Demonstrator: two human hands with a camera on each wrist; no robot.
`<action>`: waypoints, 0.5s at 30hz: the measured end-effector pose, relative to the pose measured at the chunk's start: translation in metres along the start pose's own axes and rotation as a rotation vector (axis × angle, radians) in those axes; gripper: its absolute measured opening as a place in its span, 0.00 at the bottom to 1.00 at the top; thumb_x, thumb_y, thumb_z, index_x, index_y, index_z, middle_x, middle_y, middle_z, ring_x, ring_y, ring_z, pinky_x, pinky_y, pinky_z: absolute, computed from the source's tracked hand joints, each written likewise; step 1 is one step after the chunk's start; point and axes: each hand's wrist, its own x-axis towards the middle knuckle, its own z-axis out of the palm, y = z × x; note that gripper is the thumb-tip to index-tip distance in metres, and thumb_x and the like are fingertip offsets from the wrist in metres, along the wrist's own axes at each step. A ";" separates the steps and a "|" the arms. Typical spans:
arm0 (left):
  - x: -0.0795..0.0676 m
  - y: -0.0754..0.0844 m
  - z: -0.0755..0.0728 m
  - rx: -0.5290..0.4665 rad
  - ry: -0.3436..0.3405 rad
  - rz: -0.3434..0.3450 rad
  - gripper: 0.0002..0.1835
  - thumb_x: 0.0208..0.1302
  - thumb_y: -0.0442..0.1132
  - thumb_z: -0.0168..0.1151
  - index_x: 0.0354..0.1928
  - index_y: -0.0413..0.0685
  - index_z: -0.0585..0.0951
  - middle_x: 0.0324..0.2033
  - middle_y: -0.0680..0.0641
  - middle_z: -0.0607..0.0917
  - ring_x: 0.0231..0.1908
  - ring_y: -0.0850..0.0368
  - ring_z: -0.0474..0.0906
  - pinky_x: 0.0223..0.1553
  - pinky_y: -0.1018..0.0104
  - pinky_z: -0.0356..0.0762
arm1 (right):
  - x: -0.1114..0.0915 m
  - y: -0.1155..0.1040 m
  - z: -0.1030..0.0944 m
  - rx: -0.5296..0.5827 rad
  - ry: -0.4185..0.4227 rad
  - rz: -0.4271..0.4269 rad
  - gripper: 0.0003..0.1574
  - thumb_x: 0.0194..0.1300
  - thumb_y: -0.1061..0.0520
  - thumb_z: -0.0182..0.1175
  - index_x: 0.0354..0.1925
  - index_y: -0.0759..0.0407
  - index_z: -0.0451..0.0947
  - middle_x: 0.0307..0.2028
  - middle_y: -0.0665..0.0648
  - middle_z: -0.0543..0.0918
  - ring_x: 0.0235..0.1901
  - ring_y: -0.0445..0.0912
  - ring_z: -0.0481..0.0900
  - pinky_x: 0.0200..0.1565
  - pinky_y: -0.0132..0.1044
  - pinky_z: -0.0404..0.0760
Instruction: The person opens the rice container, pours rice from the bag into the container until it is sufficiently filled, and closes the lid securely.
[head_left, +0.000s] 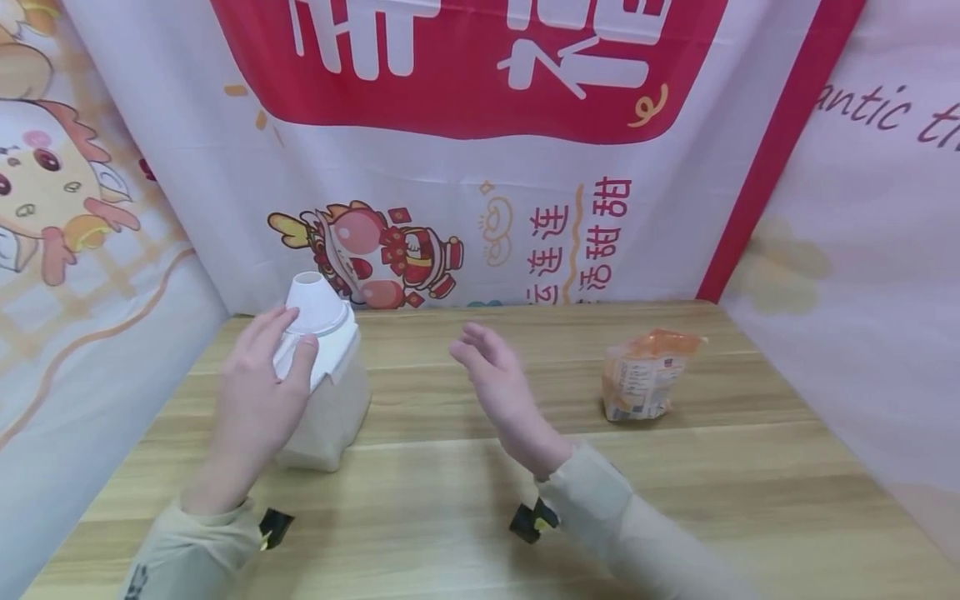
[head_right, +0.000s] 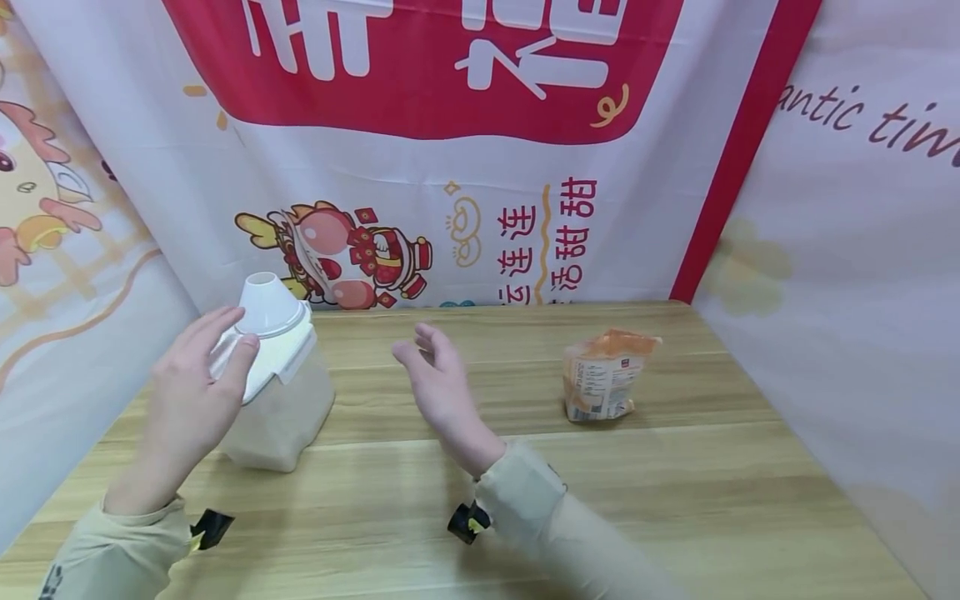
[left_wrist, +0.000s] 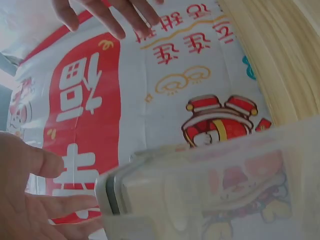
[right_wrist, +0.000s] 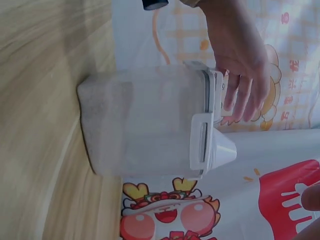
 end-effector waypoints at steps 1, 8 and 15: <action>0.001 -0.002 -0.001 0.007 -0.022 -0.021 0.26 0.73 0.44 0.52 0.64 0.31 0.72 0.64 0.32 0.70 0.65 0.33 0.62 0.66 0.38 0.56 | -0.001 0.000 0.003 0.004 -0.002 0.001 0.33 0.71 0.48 0.57 0.69 0.59 0.65 0.64 0.58 0.71 0.64 0.52 0.68 0.64 0.50 0.67; 0.012 -0.019 -0.008 0.065 -0.151 -0.172 0.33 0.77 0.49 0.40 0.68 0.23 0.62 0.67 0.25 0.61 0.68 0.28 0.53 0.68 0.36 0.48 | 0.003 -0.004 0.032 0.008 -0.031 0.031 0.31 0.70 0.48 0.58 0.67 0.57 0.68 0.63 0.55 0.73 0.62 0.51 0.69 0.63 0.51 0.68; 0.017 -0.030 -0.016 0.102 -0.214 -0.278 0.37 0.78 0.53 0.32 0.70 0.24 0.57 0.67 0.24 0.59 0.67 0.26 0.52 0.66 0.33 0.49 | 0.007 0.000 0.064 -0.003 -0.066 0.122 0.33 0.69 0.46 0.60 0.68 0.52 0.68 0.65 0.51 0.71 0.62 0.48 0.70 0.61 0.48 0.72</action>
